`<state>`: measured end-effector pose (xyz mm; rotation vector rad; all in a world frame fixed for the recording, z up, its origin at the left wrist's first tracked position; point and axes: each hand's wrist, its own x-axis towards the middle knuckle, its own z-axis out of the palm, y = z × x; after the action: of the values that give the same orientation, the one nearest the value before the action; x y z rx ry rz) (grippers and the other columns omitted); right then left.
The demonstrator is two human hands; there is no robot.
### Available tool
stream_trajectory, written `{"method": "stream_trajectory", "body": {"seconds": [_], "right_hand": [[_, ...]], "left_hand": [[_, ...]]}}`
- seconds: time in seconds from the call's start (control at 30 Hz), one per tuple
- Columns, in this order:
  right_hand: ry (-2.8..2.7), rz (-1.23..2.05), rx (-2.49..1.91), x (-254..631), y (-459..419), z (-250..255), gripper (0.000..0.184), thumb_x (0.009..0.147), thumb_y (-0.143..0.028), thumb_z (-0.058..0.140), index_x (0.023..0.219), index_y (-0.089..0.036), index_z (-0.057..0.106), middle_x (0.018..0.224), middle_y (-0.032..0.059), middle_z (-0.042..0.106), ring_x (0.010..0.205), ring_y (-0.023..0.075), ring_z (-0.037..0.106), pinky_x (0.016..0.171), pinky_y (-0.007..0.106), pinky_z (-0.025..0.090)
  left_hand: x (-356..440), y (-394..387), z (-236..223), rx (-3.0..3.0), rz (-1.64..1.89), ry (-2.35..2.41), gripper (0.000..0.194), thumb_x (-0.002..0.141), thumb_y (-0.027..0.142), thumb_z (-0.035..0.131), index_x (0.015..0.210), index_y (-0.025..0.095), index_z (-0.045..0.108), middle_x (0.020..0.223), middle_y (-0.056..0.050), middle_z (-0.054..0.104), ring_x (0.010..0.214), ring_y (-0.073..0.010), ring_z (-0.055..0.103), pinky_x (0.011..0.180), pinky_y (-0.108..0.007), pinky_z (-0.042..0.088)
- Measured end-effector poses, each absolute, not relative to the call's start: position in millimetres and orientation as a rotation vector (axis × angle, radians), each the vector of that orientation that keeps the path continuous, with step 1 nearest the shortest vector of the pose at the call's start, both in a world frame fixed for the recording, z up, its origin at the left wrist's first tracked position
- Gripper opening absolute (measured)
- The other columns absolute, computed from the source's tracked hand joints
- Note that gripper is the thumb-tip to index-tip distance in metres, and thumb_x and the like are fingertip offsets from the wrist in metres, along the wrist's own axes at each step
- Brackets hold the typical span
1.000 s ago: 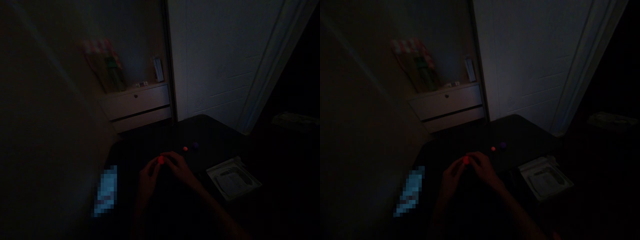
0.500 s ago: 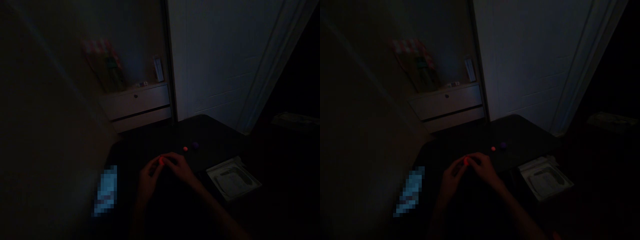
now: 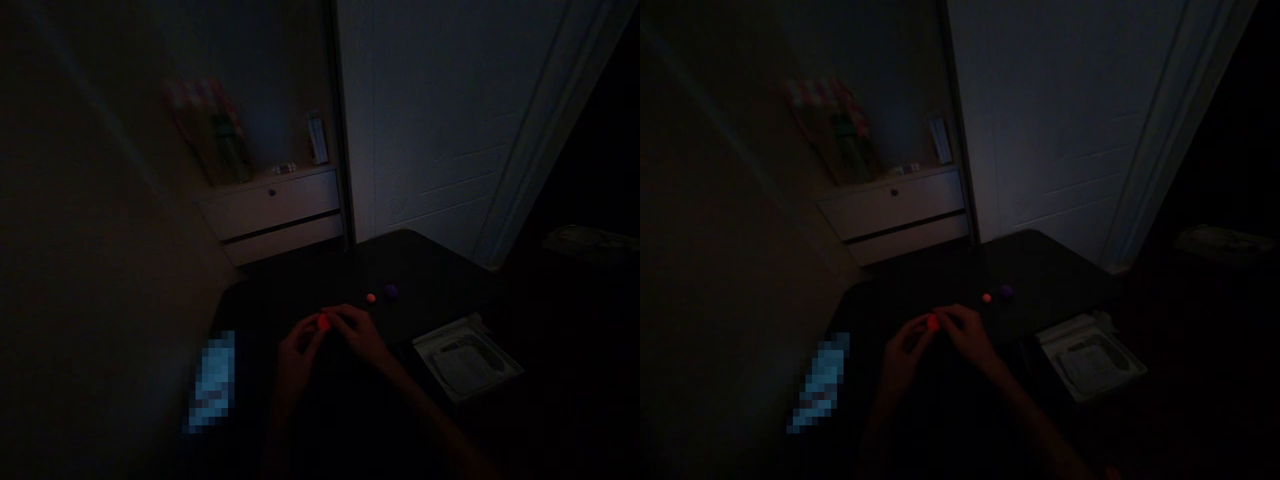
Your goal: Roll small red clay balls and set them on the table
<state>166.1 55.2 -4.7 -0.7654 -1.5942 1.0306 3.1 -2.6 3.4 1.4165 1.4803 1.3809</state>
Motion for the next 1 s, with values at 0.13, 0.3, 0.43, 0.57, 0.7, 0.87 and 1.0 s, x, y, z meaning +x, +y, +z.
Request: {"method": "stream_trajectory", "body": {"seconds": [0.13,0.3,0.43,0.57,0.7,0.87,1.0], "right_hand": [[-1.572,1.064,-0.818,163.7,56.1,-7.1,0.027,0.097,-0.037,0.065,0.117,-0.024,0.078,0.120,0.0070,0.079,0.114,0.0262,0.072,0.104,0.042,0.053],[-1.628,1.073,-0.825,161.3,56.0,-8.3,0.028,0.096,-0.038,0.066,0.117,-0.023,0.078,0.116,0.0071,0.080,0.109,0.0266,0.074,0.101,0.043,0.055],[-1.626,1.087,-0.788,162.4,55.6,-8.7,0.027,0.095,-0.036,0.070,0.117,-0.024,0.078,0.115,0.0063,0.080,0.108,0.0257,0.074,0.098,0.040,0.056],[-1.646,1.052,-0.732,164.7,55.4,-7.9,0.025,0.096,-0.035,0.070,0.115,-0.024,0.079,0.112,0.0066,0.079,0.105,0.0242,0.073,0.096,0.038,0.055],[-1.641,1.069,-0.706,164.8,54.3,-5.6,0.025,0.096,-0.035,0.070,0.118,-0.025,0.078,0.113,0.0063,0.079,0.104,0.0236,0.073,0.094,0.037,0.056],[-1.634,1.086,-0.709,165.3,52.1,-1.5,0.023,0.096,-0.038,0.070,0.113,-0.024,0.078,0.114,0.0056,0.080,0.107,0.0249,0.074,0.099,0.039,0.056],[-1.659,1.065,-0.708,165.8,52.7,-3.2,0.023,0.097,-0.039,0.068,0.111,-0.024,0.079,0.112,0.0062,0.080,0.107,0.0258,0.074,0.099,0.041,0.056]], "left_hand": [[3.3,-2.2,2.7,1.399,1.443,1.495,0.039,0.083,0.045,0.077,0.113,0.020,0.072,0.102,-0.008,0.079,0.095,-0.0241,0.075,0.086,-0.035,0.059],[3.5,-1.3,2.4,1.383,1.481,1.501,0.038,0.080,0.043,0.079,0.108,0.020,0.068,0.101,-0.008,0.078,0.094,-0.0233,0.075,0.084,-0.035,0.059],[3.2,-1.0,0.3,1.378,1.483,1.491,0.039,0.077,0.040,0.082,0.107,0.020,0.065,0.097,-0.007,0.078,0.090,-0.0218,0.075,0.082,-0.034,0.059],[3.4,-2.2,0.1,1.387,1.468,1.478,0.052,0.080,0.040,0.080,0.125,0.021,0.063,0.100,-0.006,0.078,0.089,-0.0208,0.075,0.082,-0.033,0.059],[3.0,-3.3,1.5,1.380,1.411,1.448,0.051,0.087,0.045,0.074,0.132,0.022,0.066,0.114,-0.009,0.078,0.103,-0.0234,0.075,0.090,-0.035,0.060],[1.4,-2.6,1.8,1.401,1.398,1.410,0.043,0.087,0.047,0.074,0.123,0.024,0.073,0.122,-0.009,0.078,0.109,-0.0255,0.074,0.097,-0.037,0.058],[1.1,-2.0,1.3,1.399,1.405,1.429,0.042,0.086,0.047,0.075,0.119,0.022,0.075,0.115,-0.010,0.080,0.103,-0.0255,0.076,0.094,-0.038,0.060]]}}
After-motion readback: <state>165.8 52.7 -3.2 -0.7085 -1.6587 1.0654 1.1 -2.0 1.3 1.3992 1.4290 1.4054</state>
